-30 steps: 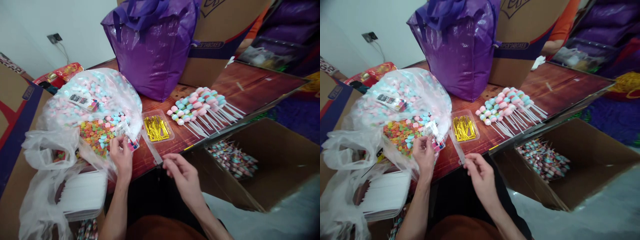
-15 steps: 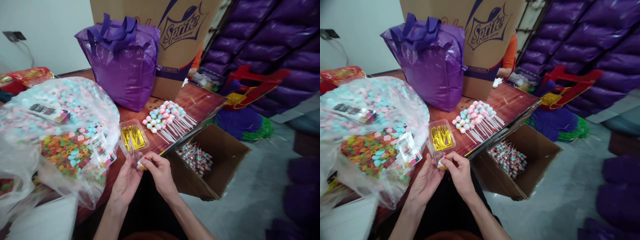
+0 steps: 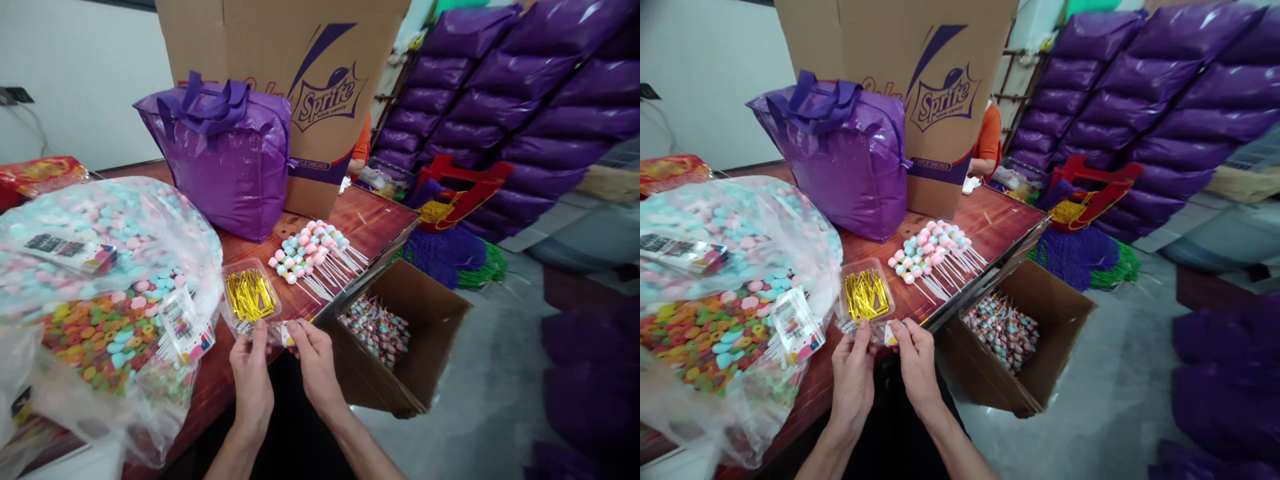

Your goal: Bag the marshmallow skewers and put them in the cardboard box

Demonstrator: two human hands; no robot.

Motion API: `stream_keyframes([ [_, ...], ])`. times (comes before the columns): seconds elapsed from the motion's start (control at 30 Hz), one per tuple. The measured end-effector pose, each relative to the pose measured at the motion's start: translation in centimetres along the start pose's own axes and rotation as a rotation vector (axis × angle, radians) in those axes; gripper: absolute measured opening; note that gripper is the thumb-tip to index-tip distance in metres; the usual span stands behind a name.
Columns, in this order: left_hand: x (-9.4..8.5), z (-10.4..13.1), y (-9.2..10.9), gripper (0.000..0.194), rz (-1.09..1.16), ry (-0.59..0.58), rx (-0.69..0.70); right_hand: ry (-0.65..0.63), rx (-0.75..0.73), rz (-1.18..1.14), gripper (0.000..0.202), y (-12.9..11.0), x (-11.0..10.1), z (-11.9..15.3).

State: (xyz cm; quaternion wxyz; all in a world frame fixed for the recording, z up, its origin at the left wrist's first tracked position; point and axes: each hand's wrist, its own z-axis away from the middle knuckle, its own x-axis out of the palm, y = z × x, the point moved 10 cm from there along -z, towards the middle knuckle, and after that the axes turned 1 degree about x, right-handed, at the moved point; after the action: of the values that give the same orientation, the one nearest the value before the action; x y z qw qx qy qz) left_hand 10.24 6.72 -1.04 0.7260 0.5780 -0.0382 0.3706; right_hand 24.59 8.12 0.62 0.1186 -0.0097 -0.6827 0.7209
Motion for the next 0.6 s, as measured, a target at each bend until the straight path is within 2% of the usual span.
stream_keyframes([
  [0.13, 0.5, -0.1, 0.7, 0.042, 0.109, -0.005, -0.071, -0.019, -0.054, 0.122, 0.042, -0.9, -0.6, -0.5],
  [0.23, -0.2, -0.6, 1.5, 0.046, 0.135, 0.061, -0.049, -0.049, -0.099, 0.184, 0.035, -1.6, -0.5, -0.6],
  [0.3, -0.4, -0.9, 1.7, 0.045, 0.141, 0.097, -0.028, -0.036, -0.116, 0.180, 0.033, -1.9, -0.4, -0.6],
  [0.4, -0.3, -1.0, 1.5, 0.046, 0.142, 0.118, -0.024, 0.020, -0.126, 0.152, 0.040, -2.0, -0.5, -0.7],
  [0.6, 1.0, -1.2, 1.3, 0.042, 0.129, 0.024, -0.046, 0.074, -0.149, 0.205, 0.043, -2.0, -1.5, -1.6],
])
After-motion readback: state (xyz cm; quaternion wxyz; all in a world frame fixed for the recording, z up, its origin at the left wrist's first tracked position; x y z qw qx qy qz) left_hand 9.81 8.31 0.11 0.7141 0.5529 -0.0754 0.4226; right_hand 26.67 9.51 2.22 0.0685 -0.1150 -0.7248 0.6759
